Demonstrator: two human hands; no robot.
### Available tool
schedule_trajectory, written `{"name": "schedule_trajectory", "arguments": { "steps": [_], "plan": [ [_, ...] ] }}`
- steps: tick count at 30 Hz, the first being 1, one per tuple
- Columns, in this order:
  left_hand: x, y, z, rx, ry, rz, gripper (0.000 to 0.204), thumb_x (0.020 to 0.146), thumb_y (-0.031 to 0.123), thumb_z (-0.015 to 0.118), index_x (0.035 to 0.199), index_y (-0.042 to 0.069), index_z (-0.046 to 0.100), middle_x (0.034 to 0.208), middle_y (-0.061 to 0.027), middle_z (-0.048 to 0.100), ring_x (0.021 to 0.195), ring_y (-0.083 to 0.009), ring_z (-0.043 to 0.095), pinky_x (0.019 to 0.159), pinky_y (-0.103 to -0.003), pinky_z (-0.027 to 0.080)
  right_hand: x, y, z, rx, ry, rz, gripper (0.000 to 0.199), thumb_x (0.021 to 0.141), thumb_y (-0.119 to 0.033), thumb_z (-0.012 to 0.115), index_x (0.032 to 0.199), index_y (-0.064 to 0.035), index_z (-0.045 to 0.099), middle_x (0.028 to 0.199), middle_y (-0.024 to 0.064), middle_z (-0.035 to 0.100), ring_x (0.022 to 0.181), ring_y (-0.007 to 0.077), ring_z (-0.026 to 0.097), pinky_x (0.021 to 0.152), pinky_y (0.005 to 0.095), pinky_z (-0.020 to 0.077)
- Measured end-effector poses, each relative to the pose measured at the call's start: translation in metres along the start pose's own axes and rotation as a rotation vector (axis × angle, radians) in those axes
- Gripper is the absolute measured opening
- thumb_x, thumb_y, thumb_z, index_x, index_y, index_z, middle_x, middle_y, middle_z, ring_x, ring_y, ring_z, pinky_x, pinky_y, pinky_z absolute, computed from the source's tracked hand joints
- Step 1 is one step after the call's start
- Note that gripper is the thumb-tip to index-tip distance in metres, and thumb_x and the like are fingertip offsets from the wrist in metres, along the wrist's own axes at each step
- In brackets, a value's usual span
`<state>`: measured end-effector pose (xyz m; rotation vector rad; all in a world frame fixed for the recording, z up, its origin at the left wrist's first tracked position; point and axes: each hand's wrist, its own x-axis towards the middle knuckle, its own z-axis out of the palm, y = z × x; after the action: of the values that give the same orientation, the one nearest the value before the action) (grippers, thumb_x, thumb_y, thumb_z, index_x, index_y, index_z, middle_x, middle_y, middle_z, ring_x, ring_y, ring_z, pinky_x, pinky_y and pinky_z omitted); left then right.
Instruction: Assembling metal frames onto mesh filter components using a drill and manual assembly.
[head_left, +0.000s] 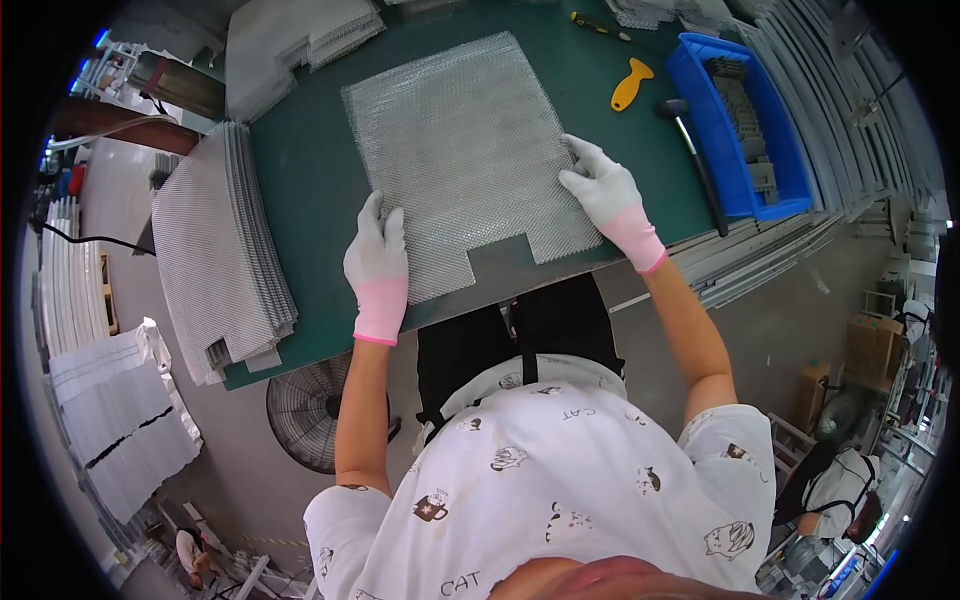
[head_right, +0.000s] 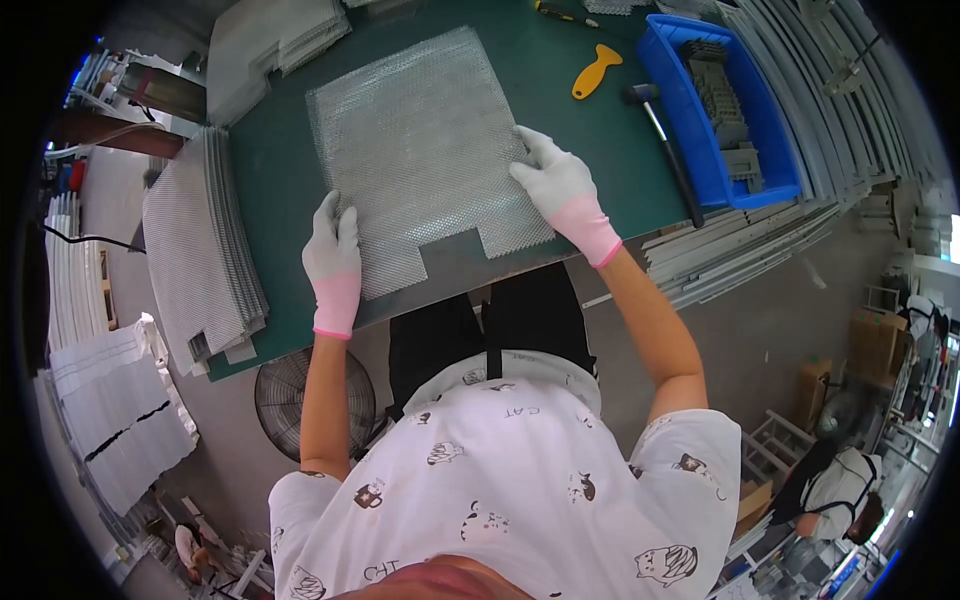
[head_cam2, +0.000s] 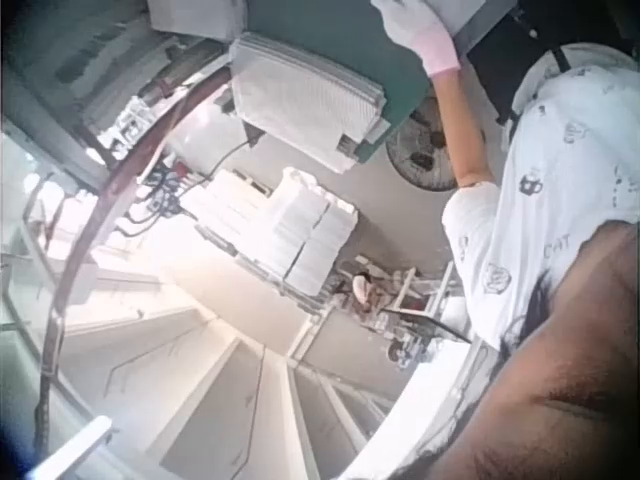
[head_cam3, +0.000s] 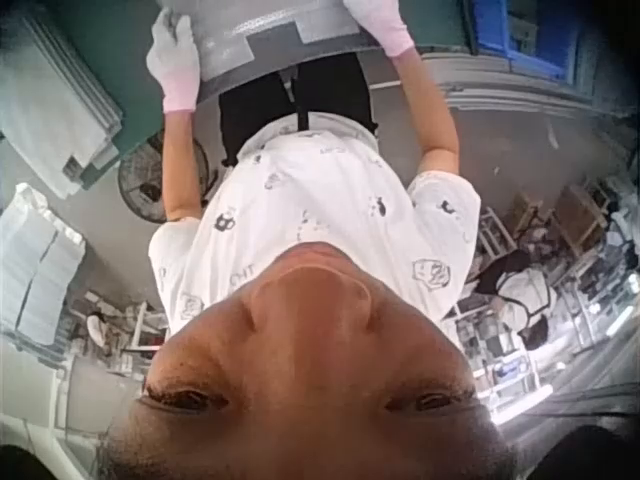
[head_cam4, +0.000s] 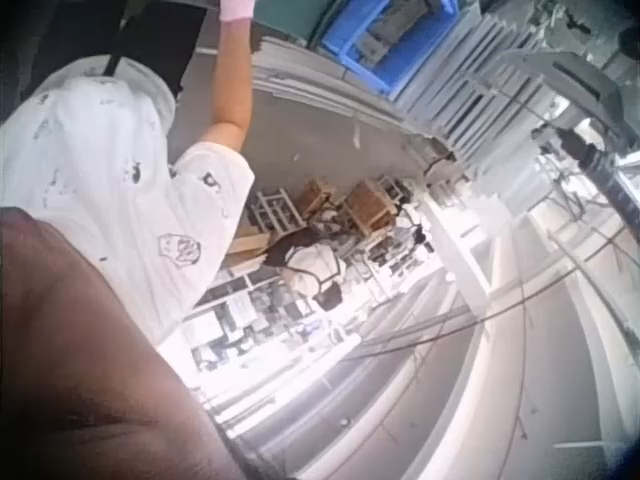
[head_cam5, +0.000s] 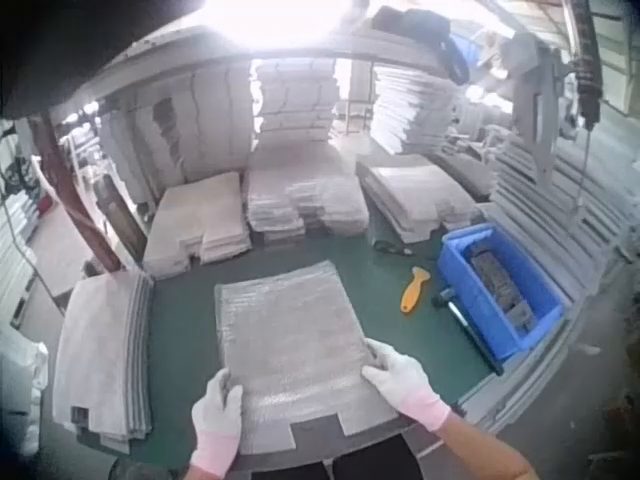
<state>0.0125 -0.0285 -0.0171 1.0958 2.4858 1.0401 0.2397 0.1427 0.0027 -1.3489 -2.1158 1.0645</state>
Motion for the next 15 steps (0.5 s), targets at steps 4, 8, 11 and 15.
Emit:
{"name": "schedule_trajectory", "arguments": {
  "steps": [4, 8, 11, 15],
  "plan": [
    [-0.001, 0.001, 0.000, 0.049, 0.063, 0.109, 0.040, 0.094, 0.029, 0.054, 0.127, 0.007, 0.053, 0.097, -0.0188, 0.067, 0.084, -0.0343, 0.066, 0.075, -0.040, 0.050, 0.000, 0.004, 0.002, -0.034, -0.002, 0.025, 0.050, 0.084, -0.018, 0.062, 0.132, -0.0080, 0.051, 0.084, 0.0070, 0.064, 0.076, 0.0143, 0.060, 0.077, 0.0273, 0.0482],
    [0.002, 0.008, -0.005, 0.164, -0.018, 0.036, 0.044, 0.092, 0.032, 0.056, 0.128, 0.007, 0.052, 0.094, -0.0172, 0.067, 0.081, -0.0332, 0.065, 0.074, -0.040, 0.050, 0.002, 0.000, 0.004, -0.218, -0.008, 0.043, 0.056, 0.085, -0.021, 0.060, 0.138, -0.0100, 0.044, 0.091, 0.0104, 0.067, 0.082, 0.0229, 0.065, 0.080, 0.0308, 0.0493],
    [0.006, 0.018, -0.010, 0.344, -0.077, -0.025, 0.046, 0.090, 0.035, 0.058, 0.128, 0.008, 0.052, 0.095, -0.0151, 0.066, 0.083, -0.0318, 0.065, 0.073, -0.041, 0.050, 0.006, -0.018, 0.006, -0.546, -0.062, 0.139, 0.059, 0.087, -0.025, 0.060, 0.141, -0.0127, 0.039, 0.095, 0.0135, 0.066, 0.088, 0.0295, 0.065, 0.081, 0.0363, 0.0503],
    [0.020, 0.024, -0.017, 0.739, 0.104, 0.058, 0.044, 0.086, 0.038, 0.061, 0.124, 0.016, 0.055, 0.104, -0.0073, 0.063, 0.094, -0.0301, 0.062, 0.072, -0.043, 0.050, 0.014, -0.031, 0.000, -0.872, -0.194, -0.155, 0.048, 0.085, -0.024, 0.061, 0.129, -0.0103, 0.048, 0.091, 0.0132, 0.061, 0.086, 0.0289, 0.063, 0.073, 0.0413, 0.0503]
  ]
}}
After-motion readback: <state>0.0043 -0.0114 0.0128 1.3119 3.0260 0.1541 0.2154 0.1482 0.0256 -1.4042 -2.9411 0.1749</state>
